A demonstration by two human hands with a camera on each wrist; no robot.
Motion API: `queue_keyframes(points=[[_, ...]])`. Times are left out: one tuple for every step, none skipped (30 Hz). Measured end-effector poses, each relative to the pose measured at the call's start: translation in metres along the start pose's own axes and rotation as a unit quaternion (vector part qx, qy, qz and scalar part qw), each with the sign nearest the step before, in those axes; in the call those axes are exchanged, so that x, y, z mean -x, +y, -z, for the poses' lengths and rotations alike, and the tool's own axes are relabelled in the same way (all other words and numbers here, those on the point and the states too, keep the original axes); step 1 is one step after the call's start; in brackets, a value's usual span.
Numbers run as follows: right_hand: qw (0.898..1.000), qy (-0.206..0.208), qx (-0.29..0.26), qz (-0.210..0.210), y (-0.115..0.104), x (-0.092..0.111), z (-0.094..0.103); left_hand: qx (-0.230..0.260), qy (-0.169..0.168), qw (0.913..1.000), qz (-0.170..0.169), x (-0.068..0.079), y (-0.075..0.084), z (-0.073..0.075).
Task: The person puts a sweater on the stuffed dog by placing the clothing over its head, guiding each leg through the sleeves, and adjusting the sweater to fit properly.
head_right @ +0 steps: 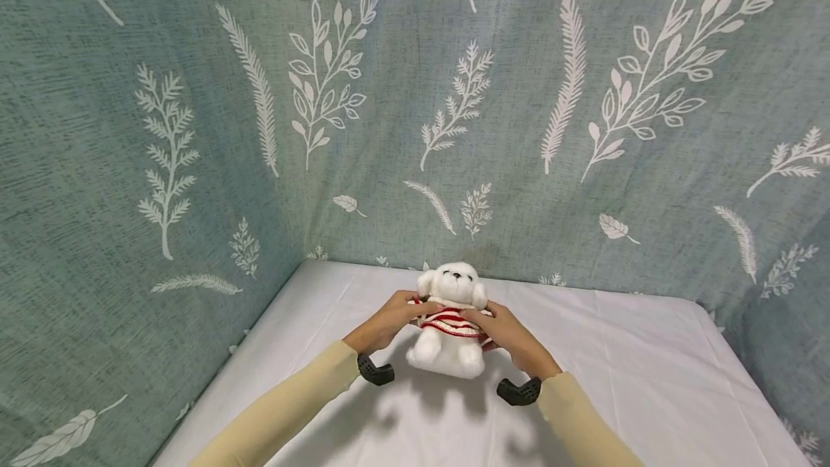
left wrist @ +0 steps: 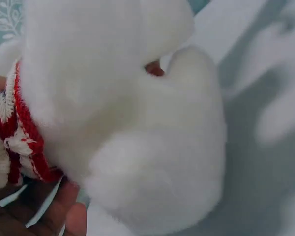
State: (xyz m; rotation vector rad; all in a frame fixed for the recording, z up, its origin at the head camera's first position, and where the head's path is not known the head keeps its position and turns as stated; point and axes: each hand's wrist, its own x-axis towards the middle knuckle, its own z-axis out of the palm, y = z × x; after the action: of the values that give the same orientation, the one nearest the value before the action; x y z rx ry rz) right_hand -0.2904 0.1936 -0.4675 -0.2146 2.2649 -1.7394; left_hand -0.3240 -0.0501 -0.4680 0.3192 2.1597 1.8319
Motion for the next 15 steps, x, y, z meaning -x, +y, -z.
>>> queue_keyframes(points=[[1.0,-0.005,-0.005,-0.003,-0.0002,0.0006,0.0004,0.003,0.002,1.0,0.006,0.0002,0.0006,-0.0007],[1.0,-0.007,-0.009,-0.007,-0.0005,0.0013,0.0007,0.009,0.001,0.9999,0.012,0.0003,0.001,-0.0009],[1.0,-0.01,-0.014,-0.011,-0.0008,0.002,0.0009,0.012,-0.001,0.9998,0.015,0.0001,0.001,-0.0012],[1.0,-0.013,-0.02,-0.015,-0.0013,0.0027,0.0012,0.015,-0.004,0.9997,0.018,-0.0006,0.0005,-0.0015],[0.999,-0.015,-0.024,-0.021,-0.0017,0.0029,0.0015,0.017,-0.008,0.9996,0.02,-0.0009,0.0005,-0.0019],[0.999,-0.014,-0.027,-0.029,-0.0019,0.0031,0.0017,0.02,-0.011,0.9995,0.021,-0.0011,0.0002,-0.0022],[0.999,-0.013,-0.028,-0.036,-0.0018,0.003,0.0018,0.023,-0.015,0.9993,0.023,-0.0014,0.0001,-0.0024],[0.998,-0.009,-0.031,-0.046,-0.0017,0.003,0.0018,0.027,-0.019,0.9991,0.027,-0.002,-0.0003,-0.0026],[0.998,-0.007,-0.032,-0.054,-0.0017,0.0029,0.0018,0.029,-0.021,0.9989,0.031,-0.0023,-0.0009,-0.0031],[0.998,-0.004,-0.033,-0.062,-0.0019,0.003,0.0015,0.034,-0.024,0.9985,0.035,-0.0024,-0.0013,-0.0034],[0.997,0.001,-0.031,-0.07,-0.0015,0.0031,0.0008,0.039,-0.028,0.998,0.04,-0.0022,-0.0018,-0.0036],[0.997,0.004,-0.029,-0.076,-0.0016,0.0035,0.0001,0.046,-0.031,0.9974,0.047,-0.0024,-0.0029,-0.0039],[0.996,0.007,-0.026,-0.081,-0.0015,0.004,-0.0007,0.053,-0.035,0.9965,0.055,-0.003,-0.0043,-0.0039],[0.996,0.01,-0.026,-0.087,-0.0015,0.0044,-0.0013,0.059,-0.039,0.9956,0.062,-0.0038,-0.006,-0.0041],[0.996,0.01,-0.024,-0.091,-0.0011,0.0044,-0.0019,0.065,-0.042,0.9947,0.069,-0.0042,-0.0076,-0.0044]])
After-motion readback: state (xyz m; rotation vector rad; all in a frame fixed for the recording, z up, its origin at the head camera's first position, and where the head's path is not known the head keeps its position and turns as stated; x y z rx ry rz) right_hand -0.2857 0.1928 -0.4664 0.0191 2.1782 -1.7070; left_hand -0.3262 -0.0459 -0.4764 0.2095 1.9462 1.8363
